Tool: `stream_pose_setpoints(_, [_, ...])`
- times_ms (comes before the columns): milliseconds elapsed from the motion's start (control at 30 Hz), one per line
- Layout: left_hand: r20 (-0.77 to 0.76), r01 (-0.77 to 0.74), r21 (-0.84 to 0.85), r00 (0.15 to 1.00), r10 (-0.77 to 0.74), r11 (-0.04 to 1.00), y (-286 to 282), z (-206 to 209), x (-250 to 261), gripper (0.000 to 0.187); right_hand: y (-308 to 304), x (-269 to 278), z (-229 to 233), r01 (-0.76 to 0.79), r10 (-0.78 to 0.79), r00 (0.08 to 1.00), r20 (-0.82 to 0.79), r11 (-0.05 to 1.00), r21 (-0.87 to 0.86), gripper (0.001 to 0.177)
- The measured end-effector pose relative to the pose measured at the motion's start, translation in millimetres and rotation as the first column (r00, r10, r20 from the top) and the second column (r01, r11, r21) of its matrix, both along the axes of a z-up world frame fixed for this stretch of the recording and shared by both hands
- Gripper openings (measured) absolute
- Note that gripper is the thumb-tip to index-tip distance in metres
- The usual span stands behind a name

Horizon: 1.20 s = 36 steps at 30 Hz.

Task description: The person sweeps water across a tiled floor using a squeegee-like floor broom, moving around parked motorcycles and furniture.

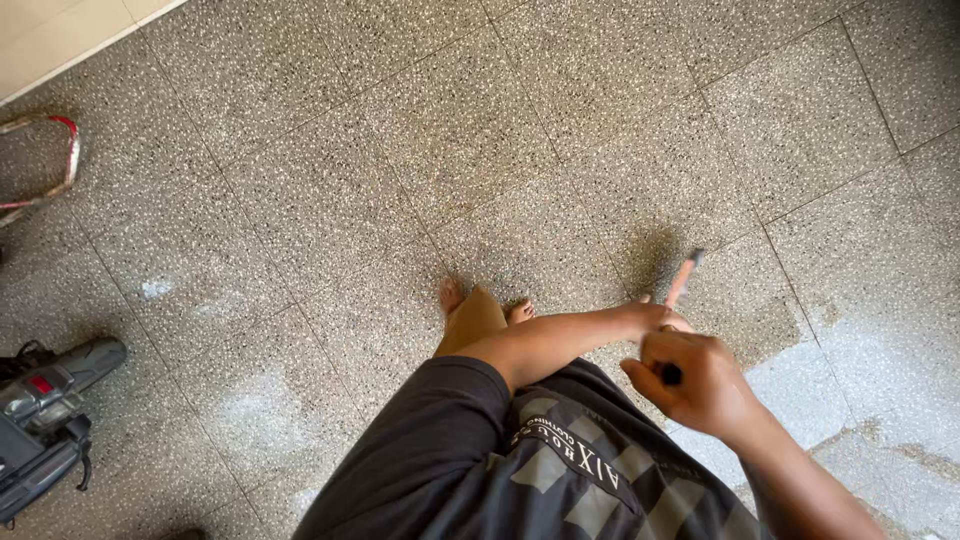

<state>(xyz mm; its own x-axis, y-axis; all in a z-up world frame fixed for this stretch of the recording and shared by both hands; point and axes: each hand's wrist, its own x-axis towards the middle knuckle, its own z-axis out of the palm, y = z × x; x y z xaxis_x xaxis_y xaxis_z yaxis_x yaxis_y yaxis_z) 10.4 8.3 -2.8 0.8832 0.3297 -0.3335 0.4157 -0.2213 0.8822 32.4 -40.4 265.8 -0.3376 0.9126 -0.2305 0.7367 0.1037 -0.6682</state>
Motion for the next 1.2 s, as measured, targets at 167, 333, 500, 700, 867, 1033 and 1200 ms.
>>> stream_pose_setpoints(167, [0.089, -0.064, 0.159, 0.995, 0.050, 0.985, 37.8, 54.6, -34.6, 0.040, 32.3, 9.6, 46.1, -0.129, 0.171, 0.931, -0.324, 0.980, 0.149, 0.030])
stream_pose_setpoints(333, [0.262, -0.417, 0.284, 0.900, 0.349, 0.863, 101.7, 85.3, -151.2, 0.041, 77.2, -14.5, 88.3, -0.135, 0.331, 0.598, -0.730, 0.939, 0.316, 0.025])
stream_pose_setpoints(500, [0.203, -0.627, 0.486, 0.758, 0.619, 0.609, 178.8, 44.8, -326.6, 0.028, 146.7, -112.4, -4.9, -0.158, 0.414, 0.564, -0.714, 0.904, 0.398, 0.032])
stream_pose_setpoints(700, [0.064, -0.530, 0.750, 0.654, 0.754, 0.396, 280.7, -79.0, -525.3, 0.060, 239.7, -262.2, -153.9, -0.218, 0.449, 0.557, -0.699, 0.891, 0.398, 0.031])
stream_pose_setpoints(867, [-0.441, -0.202, 0.640, 0.693, 0.570, 0.741, 336.6, -129.6, -508.4, 0.060, 259.9, -261.5, -186.5, -0.120, 0.330, 0.675, -0.660, 0.931, 0.344, 0.026])
stream_pose_setpoints(1033, [-0.171, -0.139, 0.320, 0.964, 0.202, 0.937, 304.6, -74.7, -331.2, 0.020, 203.4, -128.1, -84.2, 0.193, -0.112, 0.810, -0.575, 0.978, 0.082, 0.013])
stream_pose_setpoints(1200, [0.102, -0.127, 0.001, 0.987, 0.126, 0.992, 227.7, 7.1, -193.2, 0.047, 160.5, -85.4, 36.9, 0.348, -0.235, 0.800, -0.552, 0.931, 0.108, 0.015])
